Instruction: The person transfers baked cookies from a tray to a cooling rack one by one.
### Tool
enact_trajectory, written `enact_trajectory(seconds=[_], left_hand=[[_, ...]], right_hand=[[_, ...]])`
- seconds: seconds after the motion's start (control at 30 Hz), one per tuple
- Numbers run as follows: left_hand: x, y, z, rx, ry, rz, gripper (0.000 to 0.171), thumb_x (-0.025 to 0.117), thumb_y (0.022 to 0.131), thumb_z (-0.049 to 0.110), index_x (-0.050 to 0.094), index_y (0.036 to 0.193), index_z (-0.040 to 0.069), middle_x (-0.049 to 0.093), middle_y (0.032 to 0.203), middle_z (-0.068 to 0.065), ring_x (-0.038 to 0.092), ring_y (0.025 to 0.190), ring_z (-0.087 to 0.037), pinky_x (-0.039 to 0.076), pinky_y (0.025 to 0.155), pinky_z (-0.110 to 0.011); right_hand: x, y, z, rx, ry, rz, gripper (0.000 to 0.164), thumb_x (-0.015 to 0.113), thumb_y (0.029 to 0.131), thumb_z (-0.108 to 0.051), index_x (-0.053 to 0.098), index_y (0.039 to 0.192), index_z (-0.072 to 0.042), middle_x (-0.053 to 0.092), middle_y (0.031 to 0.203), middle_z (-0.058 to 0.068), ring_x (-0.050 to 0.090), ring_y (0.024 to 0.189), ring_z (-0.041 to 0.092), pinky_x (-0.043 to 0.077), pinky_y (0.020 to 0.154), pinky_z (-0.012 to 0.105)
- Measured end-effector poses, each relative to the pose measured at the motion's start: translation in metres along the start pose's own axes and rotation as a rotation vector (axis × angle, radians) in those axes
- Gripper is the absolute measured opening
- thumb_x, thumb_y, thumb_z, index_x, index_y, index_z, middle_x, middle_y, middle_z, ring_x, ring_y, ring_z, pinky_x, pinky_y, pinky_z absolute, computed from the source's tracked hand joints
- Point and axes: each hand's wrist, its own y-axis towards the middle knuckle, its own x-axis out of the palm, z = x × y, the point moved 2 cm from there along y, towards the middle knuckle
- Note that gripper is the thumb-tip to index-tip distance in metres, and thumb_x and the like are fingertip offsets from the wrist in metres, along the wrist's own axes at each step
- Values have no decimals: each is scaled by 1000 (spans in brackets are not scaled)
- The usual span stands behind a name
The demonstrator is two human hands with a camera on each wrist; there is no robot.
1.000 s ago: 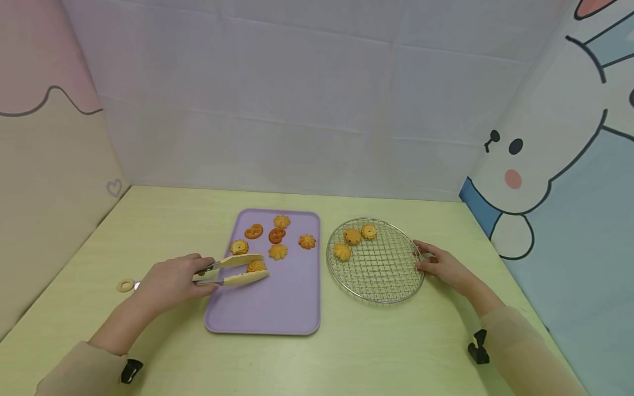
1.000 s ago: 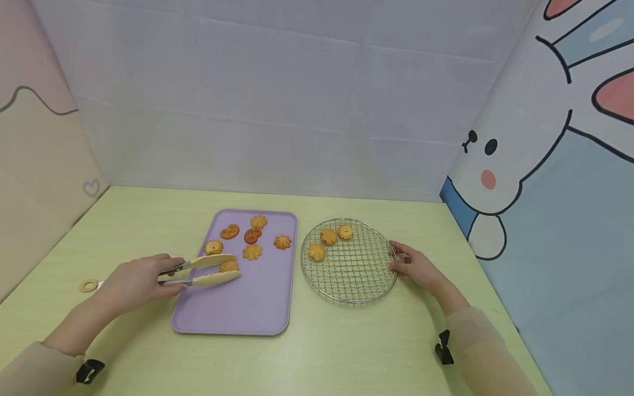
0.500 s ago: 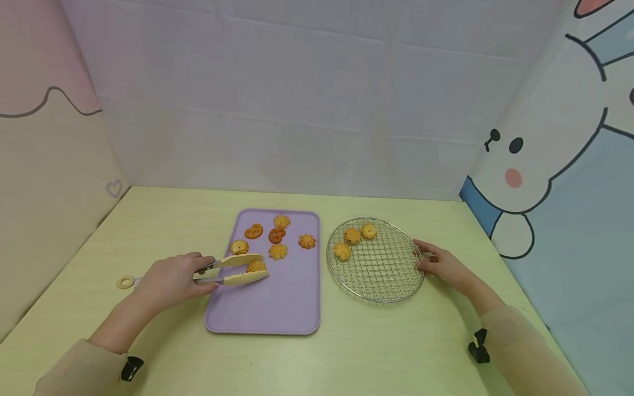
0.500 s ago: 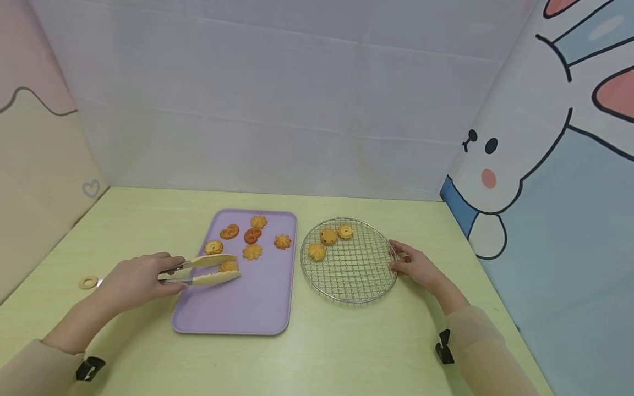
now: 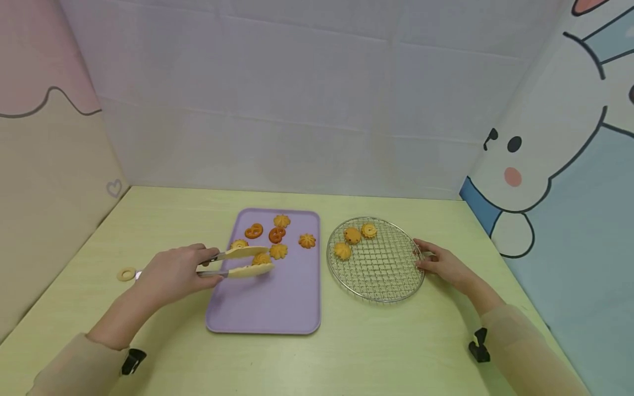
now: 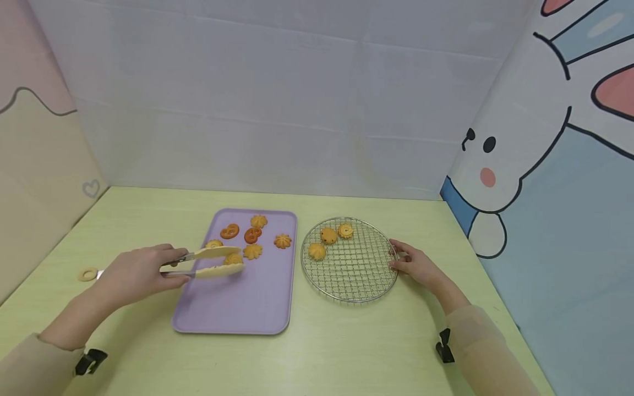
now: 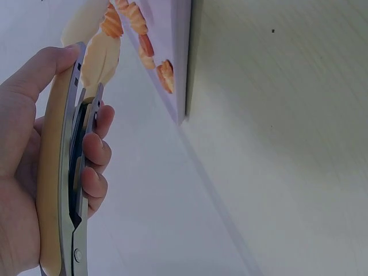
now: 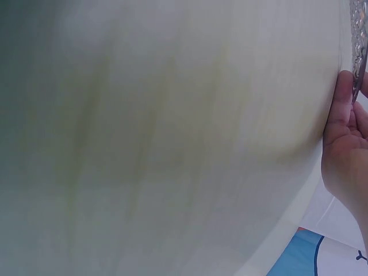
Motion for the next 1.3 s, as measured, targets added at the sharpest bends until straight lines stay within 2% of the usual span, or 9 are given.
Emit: enact_trajectory(seconds=[0.27, 0.4, 0.77, 0.97, 1.2, 1.3], left_hand=[[-10, 5, 10, 20, 17, 29, 49, 73, 76, 43, 68, 113, 12, 61, 86, 5, 45, 57, -4, 36, 47, -26], [-14, 9, 18, 42, 23, 58, 49, 74, 75, 44, 69, 113, 13, 59, 83, 8, 44, 56, -4, 35, 46, -25], [-23, 23, 44, 108, 15, 101, 41, 73, 75, 44, 69, 105, 17, 56, 79, 12, 45, 57, -4, 36, 47, -25], [-25, 31, 57, 157, 20, 127, 43, 72, 75, 45, 69, 108, 17, 57, 80, 11, 48, 59, -3, 39, 47, -25], [-25, 42, 71, 203, 21, 129, 47, 73, 74, 45, 69, 110, 15, 67, 96, 4, 60, 70, -10, 45, 51, -28], [-24, 46, 77, 219, 9, 122, 46, 73, 74, 44, 69, 111, 16, 63, 91, 7, 54, 63, -7, 42, 48, -25]], right_hand=[[1, 0, -1, -6, 8, 0, 67, 57, 95, -22, 22, 150, -6, 36, 141, 23, 48, 102, 22, 41, 81, 19], [1, -1, -2, -9, -2, 2, 68, 57, 95, -23, 22, 150, -7, 35, 142, 23, 48, 105, 24, 41, 82, 20], [1, -2, -2, -3, -28, 7, 69, 57, 94, -27, 22, 150, -8, 34, 144, 23, 47, 112, 28, 39, 90, 32], [2, -1, -2, 0, -15, 1, 70, 57, 94, -28, 21, 151, -9, 30, 147, 23, 47, 116, 31, 39, 94, 38], [1, 0, -1, -12, -28, 14, 68, 57, 95, -26, 22, 150, -9, 33, 144, 23, 49, 110, 28, 41, 89, 31], [1, -1, -1, -10, -30, 19, 68, 57, 94, -25, 23, 150, -8, 35, 143, 23, 50, 107, 27, 41, 87, 29]])
